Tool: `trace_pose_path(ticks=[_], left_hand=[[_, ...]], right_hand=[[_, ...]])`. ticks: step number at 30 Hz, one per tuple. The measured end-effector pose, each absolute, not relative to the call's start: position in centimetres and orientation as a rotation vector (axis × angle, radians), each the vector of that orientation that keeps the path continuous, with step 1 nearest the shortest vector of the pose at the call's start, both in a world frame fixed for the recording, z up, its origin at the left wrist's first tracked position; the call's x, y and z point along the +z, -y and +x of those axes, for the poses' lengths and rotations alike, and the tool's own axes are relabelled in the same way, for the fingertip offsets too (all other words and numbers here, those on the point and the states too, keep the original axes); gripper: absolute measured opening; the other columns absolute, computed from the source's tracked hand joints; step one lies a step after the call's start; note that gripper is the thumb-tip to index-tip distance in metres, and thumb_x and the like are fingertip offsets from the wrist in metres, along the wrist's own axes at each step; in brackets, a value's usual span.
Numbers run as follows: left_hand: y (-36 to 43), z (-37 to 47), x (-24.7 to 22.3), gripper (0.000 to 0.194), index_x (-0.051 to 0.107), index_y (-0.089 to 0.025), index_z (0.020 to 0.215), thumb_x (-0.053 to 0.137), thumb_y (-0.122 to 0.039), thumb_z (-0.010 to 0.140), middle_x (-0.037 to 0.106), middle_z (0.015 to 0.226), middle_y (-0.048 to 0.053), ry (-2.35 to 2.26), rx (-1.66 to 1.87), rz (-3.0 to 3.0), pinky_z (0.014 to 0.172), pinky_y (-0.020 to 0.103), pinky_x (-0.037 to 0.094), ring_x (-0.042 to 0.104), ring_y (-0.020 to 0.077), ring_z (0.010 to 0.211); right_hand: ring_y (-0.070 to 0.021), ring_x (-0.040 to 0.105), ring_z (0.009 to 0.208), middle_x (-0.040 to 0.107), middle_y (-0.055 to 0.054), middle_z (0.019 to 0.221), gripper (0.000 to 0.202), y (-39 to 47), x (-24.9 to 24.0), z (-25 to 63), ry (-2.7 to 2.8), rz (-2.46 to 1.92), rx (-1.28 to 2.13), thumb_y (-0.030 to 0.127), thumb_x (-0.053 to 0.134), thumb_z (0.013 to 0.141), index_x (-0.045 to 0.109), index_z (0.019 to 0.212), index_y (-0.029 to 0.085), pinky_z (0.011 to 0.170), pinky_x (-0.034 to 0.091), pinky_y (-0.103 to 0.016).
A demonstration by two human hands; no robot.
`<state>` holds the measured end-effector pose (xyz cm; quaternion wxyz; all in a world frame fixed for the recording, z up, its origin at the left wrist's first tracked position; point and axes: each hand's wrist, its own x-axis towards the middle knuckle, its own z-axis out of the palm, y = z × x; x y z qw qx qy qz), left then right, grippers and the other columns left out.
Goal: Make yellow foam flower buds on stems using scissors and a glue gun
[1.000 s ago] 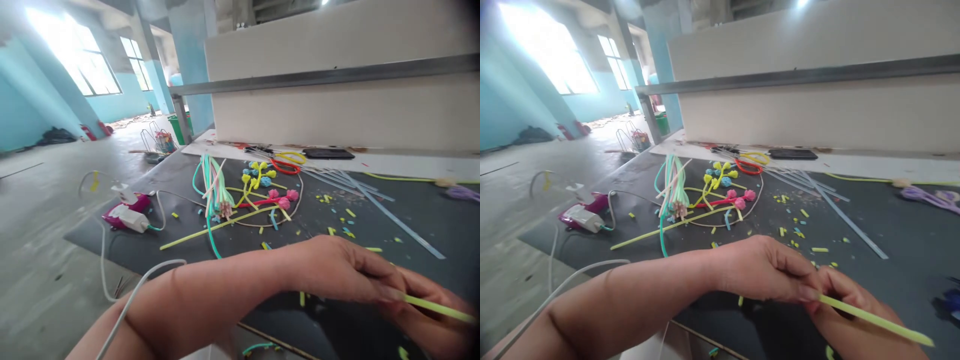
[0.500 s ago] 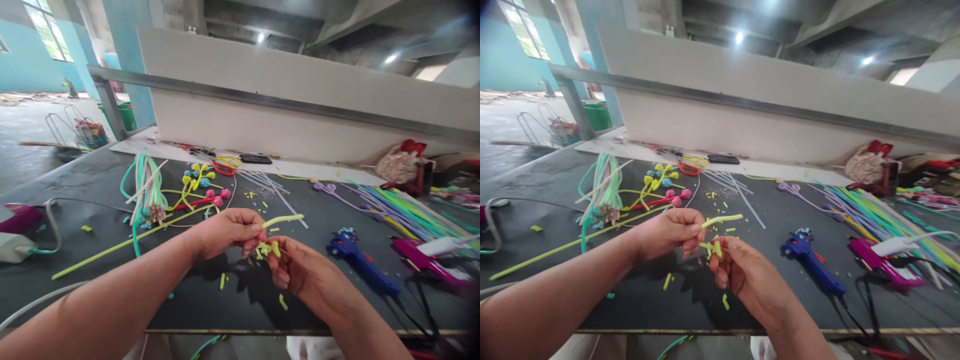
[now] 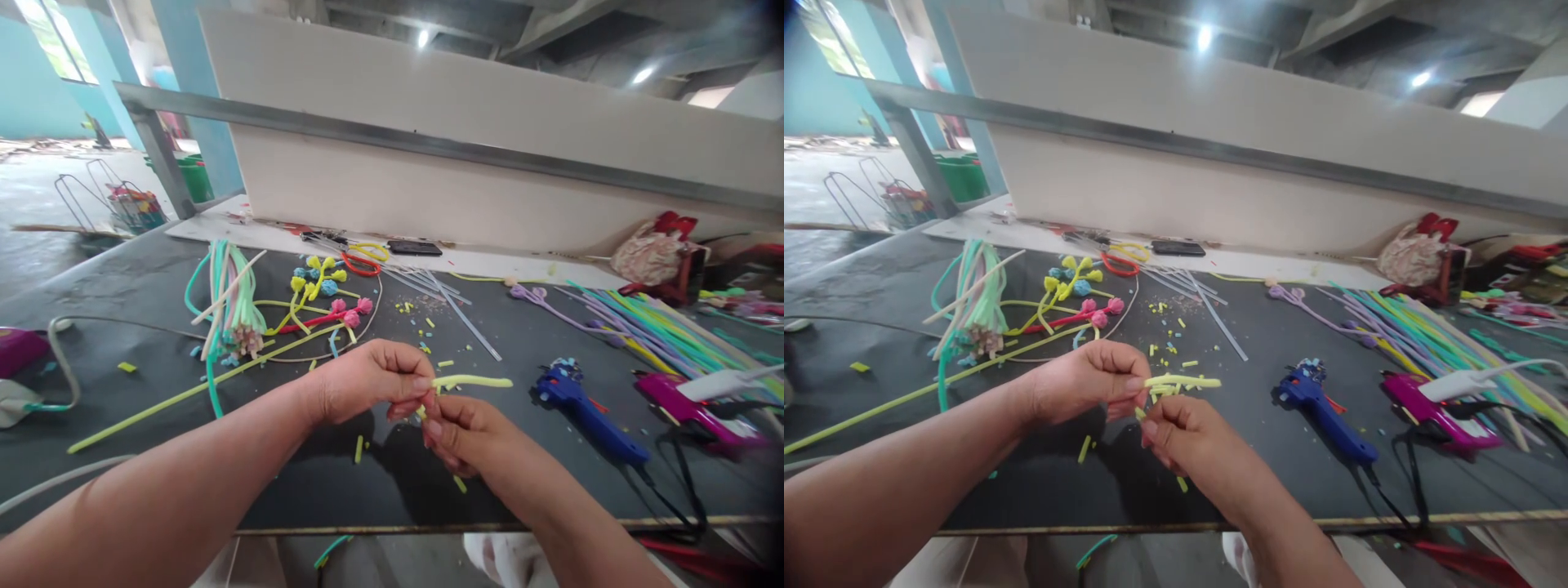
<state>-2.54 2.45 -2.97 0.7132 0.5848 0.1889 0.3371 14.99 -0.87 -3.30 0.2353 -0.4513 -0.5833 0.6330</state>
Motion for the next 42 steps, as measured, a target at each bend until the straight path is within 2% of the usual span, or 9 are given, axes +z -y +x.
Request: trace_pose_path(ticks=[4,8,11,15,20,27,32,38,42], left_hand=[[-3.4,-4.1,-1.9,0.017,0.056,-0.012,0.062,0.063,-0.023,0.073,0.042,0.047,-0.005,-0.539,0.979,1.174,0.043,0.019,0.024,0.033,0.0039,0.041],[-4.2,-5.7,-0.6,0.014,0.056,-0.014,0.065,0.060,-0.019,0.076,0.040,0.050,-0.006,-0.490,1.185,1.087,0.044,0.018,0.027,0.031,0.0031,0.042],[-3.8,-5.0,-0.9,0.017,0.056,-0.012,0.064,0.059,-0.022,0.078,0.038,0.048,-0.006,-0.427,0.979,1.108,0.044,0.019,0.027,0.031,0.0040,0.042],[-3.2,-3.6,-1.9,0.017,0.057,-0.011,0.066,0.058,-0.023,0.079,0.037,0.046,-0.006,-0.406,0.898,1.098,0.044,0.019,0.025,0.029,0.0037,0.041],[-3.2,-3.5,-2.2,0.018,0.057,-0.011,0.068,0.058,-0.026,0.079,0.038,0.045,-0.007,-0.397,0.834,1.199,0.044,0.020,0.026,0.032,0.0046,0.041],[-3.1,-3.4,-2.3,0.019,0.057,-0.012,0.067,0.057,-0.026,0.080,0.042,0.047,-0.006,-0.418,0.832,1.320,0.045,0.020,0.027,0.035,0.0052,0.043],[-2.9,-3.2,-2.5,0.019,0.058,-0.012,0.068,0.057,-0.026,0.080,0.041,0.047,-0.005,-0.408,0.859,1.289,0.046,0.021,0.029,0.035,0.0058,0.044],[-2.7,-2.7,-3.2,0.017,0.058,-0.012,0.070,0.056,-0.025,0.081,0.042,0.048,-0.005,-0.365,0.926,1.137,0.048,0.021,0.030,0.036,0.0059,0.045],[-2.5,-2.6,-3.1,0.017,0.058,-0.012,0.068,0.059,-0.025,0.079,0.043,0.049,-0.005,-0.422,0.976,1.197,0.048,0.020,0.029,0.037,0.0054,0.046]], right_hand=[[-0.0075,0.030,0.043,0.040,0.006,0.045,0.036,1.4,-4.0,15.1,1.796,-1.362,1.565,0.049,0.056,0.076,0.052,0.058,0.018,0.043,0.020,-0.022],[-0.0081,0.035,0.044,0.048,0.003,0.050,0.026,1.5,-3.8,15.8,1.917,-1.373,1.415,0.038,0.051,0.081,0.059,0.065,0.019,0.043,0.025,-0.022],[-0.0099,0.044,0.051,0.055,0.003,0.065,0.012,1.0,-3.1,16.1,1.820,-1.372,1.206,0.031,0.058,0.078,0.061,0.087,0.024,0.045,0.033,-0.022],[-0.0113,0.051,0.054,0.057,0.002,0.073,0.031,0.8,-2.3,15.9,1.840,-1.257,1.117,0.026,0.058,0.079,0.058,0.109,0.028,0.049,0.040,-0.024],[-0.0111,0.052,0.048,0.058,0.002,0.062,0.025,1.3,-1.6,15.4,2.111,-1.224,0.879,0.025,0.053,0.081,0.066,0.103,0.023,0.048,0.041,-0.023],[-0.0145,0.063,0.072,0.070,-0.003,0.082,0.017,1.4,-1.5,15.6,2.365,-1.111,0.495,0.025,0.053,0.085,0.065,0.094,0.019,0.064,0.045,-0.023],[-0.0129,0.057,0.059,0.062,0.001,0.065,0.020,1.3,-2.5,15.6,2.430,-1.196,0.285,0.025,0.047,0.088,0.058,0.072,0.019,0.054,0.039,-0.022],[-0.0119,0.052,0.054,0.055,0.001,0.058,0.028,1.2,-3.3,15.4,2.316,-1.216,0.084,0.025,0.039,0.091,0.053,0.068,0.019,0.052,0.036,-0.022],[-0.0149,0.058,0.055,0.060,-0.002,0.060,0.027,1.0,-3.6,15.5,2.306,-1.208,-0.035,0.025,0.040,0.090,0.057,0.069,0.020,0.053,0.040,-0.025]])
